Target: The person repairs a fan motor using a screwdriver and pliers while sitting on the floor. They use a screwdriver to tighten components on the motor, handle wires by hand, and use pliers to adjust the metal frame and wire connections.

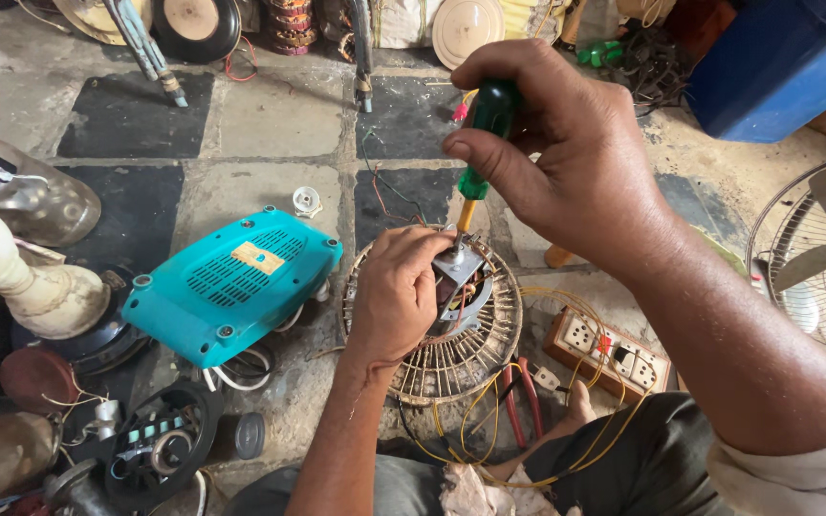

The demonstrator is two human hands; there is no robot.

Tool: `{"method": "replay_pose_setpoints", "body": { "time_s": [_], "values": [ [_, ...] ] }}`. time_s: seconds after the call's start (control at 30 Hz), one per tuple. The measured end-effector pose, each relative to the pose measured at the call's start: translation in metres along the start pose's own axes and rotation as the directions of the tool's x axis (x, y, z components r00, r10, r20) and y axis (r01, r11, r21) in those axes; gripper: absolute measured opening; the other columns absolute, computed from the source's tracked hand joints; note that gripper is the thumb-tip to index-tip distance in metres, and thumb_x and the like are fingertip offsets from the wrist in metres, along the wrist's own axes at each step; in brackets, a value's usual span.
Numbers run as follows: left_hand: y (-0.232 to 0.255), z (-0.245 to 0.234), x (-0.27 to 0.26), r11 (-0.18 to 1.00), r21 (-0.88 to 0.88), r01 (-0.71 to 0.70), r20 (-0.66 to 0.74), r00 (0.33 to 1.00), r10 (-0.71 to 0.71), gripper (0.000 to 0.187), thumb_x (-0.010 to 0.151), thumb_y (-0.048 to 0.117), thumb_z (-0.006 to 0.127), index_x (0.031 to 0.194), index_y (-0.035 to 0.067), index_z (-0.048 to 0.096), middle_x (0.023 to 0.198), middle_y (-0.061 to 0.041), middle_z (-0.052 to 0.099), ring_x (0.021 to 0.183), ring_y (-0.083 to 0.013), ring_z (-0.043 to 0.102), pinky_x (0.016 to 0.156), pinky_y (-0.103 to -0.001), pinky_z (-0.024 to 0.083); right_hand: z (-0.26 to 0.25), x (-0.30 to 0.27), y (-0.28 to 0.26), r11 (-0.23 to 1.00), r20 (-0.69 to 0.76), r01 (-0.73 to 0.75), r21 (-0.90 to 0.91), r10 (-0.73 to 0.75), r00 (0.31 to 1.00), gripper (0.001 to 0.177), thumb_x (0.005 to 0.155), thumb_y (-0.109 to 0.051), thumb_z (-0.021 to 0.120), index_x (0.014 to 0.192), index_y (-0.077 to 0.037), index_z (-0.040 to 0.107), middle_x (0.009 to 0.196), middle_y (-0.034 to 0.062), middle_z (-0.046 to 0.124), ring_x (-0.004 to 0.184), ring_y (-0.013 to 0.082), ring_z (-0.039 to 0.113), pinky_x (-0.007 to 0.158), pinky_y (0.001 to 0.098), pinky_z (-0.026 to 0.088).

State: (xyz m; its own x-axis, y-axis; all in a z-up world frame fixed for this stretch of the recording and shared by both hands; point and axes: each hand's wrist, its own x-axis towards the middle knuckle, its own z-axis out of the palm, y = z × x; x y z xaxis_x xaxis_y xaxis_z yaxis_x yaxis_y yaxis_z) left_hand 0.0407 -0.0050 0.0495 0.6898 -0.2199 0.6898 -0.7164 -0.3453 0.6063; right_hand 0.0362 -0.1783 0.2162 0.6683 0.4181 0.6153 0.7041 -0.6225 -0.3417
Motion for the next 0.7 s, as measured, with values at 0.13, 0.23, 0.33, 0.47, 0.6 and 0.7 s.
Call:
{"method": "replay_pose_setpoints", "body": {
  "time_s": [0.13,0.23,0.33,0.47,0.6,0.7],
  "values": [
    [-0.0001,-0.0004,0.0001,1.000,-0.013,-0.010,-0.009,1.000,0.010,0.035,0.086,-0.008,0.057,0.117,0.006,0.069,0.116,-0.007,0.072,0.108,-0.0313,0.065,0.097,-0.042,0.053,-0.0001,0.0001,-0.0004,1.000,-0.008,-0.025,0.001,0.025,1.000,0.039,0.106,-0.019,0.081,0.133,-0.004,0.058,0.095,0.0047,0.069,0.091,0.0095,0.073,0.080,0.0257,0.063],
    [-0.0013,0.0002,0.0006,1.000,-0.010,-0.008,-0.010,1.000,0.008,0.036,0.086,-0.008,0.057,0.117,0.006,0.069,0.116,-0.007,0.072,0.108,-0.0310,0.066,0.097,-0.041,0.053,0.0008,-0.0008,-0.0007,1.000,-0.006,-0.013,0.021,0.013,1.000,0.038,0.107,-0.017,0.079,0.135,-0.004,0.058,0.098,0.0050,0.068,0.096,0.0101,0.074,0.084,0.0260,0.063],
    [-0.0011,0.0002,-0.0003,1.000,-0.012,-0.005,-0.014,1.000,0.004,0.036,0.086,-0.008,0.056,0.116,0.006,0.070,0.116,-0.007,0.072,0.107,-0.0310,0.066,0.096,-0.041,0.053,-0.0020,-0.0001,0.0023,0.995,0.021,0.049,0.084,-0.051,0.998,0.036,0.107,-0.015,0.076,0.133,-0.002,0.055,0.102,0.0059,0.068,0.100,0.0110,0.072,0.087,0.0267,0.063],
    [-0.0006,-0.0005,0.0001,1.000,-0.029,-0.012,-0.015,1.000,0.011,0.037,0.086,-0.008,0.056,0.117,0.006,0.070,0.116,-0.007,0.072,0.106,-0.0307,0.066,0.095,-0.041,0.053,-0.0019,-0.0020,0.0056,0.997,0.011,-0.002,0.072,0.001,1.000,0.034,0.109,-0.016,0.078,0.133,-0.004,0.057,0.098,0.0043,0.069,0.097,0.0081,0.073,0.088,0.0257,0.064],
    [-0.0006,0.0008,0.0004,1.000,-0.014,-0.022,-0.025,0.999,0.022,0.036,0.087,-0.008,0.056,0.117,0.006,0.070,0.116,-0.008,0.072,0.107,-0.0309,0.066,0.096,-0.041,0.053,0.0002,-0.0025,0.0068,0.997,0.000,-0.040,0.066,0.040,0.999,0.038,0.105,-0.016,0.080,0.134,-0.005,0.058,0.098,0.0038,0.069,0.096,0.0073,0.071,0.085,0.0249,0.064],
    [0.0000,0.0004,0.0000,1.000,-0.023,-0.005,-0.018,1.000,0.005,0.034,0.088,-0.007,0.056,0.117,0.005,0.071,0.115,-0.008,0.073,0.108,-0.0303,0.066,0.096,-0.041,0.053,-0.0032,-0.0025,0.0089,0.986,0.052,-0.013,0.163,0.005,0.999,0.037,0.107,-0.013,0.077,0.138,-0.005,0.058,0.109,0.0055,0.068,0.106,0.0086,0.070,0.094,0.0262,0.064]
  ]
}}
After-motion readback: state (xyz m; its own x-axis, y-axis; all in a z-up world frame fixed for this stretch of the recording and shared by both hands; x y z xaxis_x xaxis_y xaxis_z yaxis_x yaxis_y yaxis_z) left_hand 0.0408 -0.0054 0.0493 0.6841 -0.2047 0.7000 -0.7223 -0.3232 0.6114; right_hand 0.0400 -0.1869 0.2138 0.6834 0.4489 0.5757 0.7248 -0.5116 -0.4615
